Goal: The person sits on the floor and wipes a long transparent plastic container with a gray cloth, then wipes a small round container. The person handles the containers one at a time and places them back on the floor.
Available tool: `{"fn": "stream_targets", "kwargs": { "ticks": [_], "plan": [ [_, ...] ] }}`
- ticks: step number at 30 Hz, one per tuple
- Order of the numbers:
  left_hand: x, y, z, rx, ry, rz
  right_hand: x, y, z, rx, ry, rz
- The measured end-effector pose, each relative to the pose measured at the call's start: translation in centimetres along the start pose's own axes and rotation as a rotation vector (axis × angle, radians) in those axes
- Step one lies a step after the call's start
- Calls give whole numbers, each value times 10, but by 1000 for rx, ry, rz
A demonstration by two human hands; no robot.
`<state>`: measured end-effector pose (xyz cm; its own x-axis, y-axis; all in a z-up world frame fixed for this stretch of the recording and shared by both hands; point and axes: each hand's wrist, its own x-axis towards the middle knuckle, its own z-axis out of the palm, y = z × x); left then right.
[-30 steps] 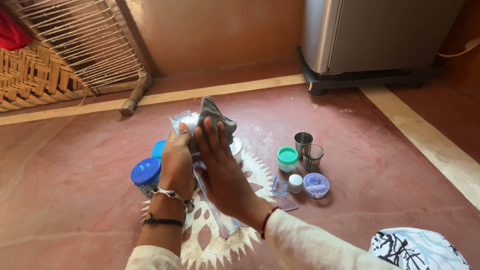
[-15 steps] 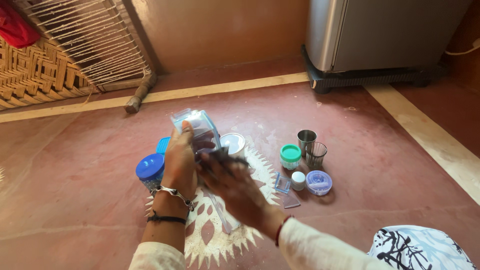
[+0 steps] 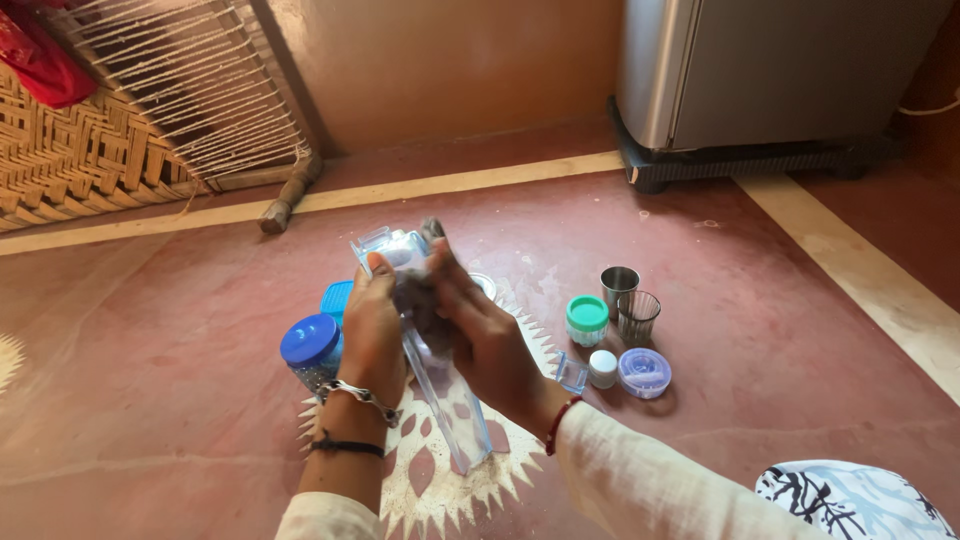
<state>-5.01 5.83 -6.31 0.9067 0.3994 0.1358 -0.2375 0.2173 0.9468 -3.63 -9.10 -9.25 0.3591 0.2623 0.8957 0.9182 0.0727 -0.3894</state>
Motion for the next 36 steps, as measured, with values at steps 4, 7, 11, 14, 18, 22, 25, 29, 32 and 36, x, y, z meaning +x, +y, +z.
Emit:
{"fn": "stream_targets", "kwargs": {
  "ticks": [4,7,11,14,18,22,25,29,32,36],
  "plan": [
    [-8,-3,9,-13,139,17,18,-5,-4,-181,-41,-194],
    [-16,-1,16,39,181,-25,27,-8,-6,-152,-55,-169],
    [-13,0,26,22,68,95,39,-4,6,-144,-19,-32],
    [-9,-1,29,28,10,182,46,1,15,-132,37,62],
    [-7,-1,28,-61,-49,221,44,-1,28,-57,136,197],
    [-20,2,22,-172,-5,118,31,-12,43,-34,216,266],
    [-28,5,18,-157,50,112,21,-21,49,6,229,227],
    [-33,9,11,-29,147,145,4,-30,53,178,191,314],
    [-36,11,1,17,213,142,-11,-32,57,198,133,422],
    [-36,17,-15,-45,312,14,-33,-29,59,218,-2,699]
  ]
}}
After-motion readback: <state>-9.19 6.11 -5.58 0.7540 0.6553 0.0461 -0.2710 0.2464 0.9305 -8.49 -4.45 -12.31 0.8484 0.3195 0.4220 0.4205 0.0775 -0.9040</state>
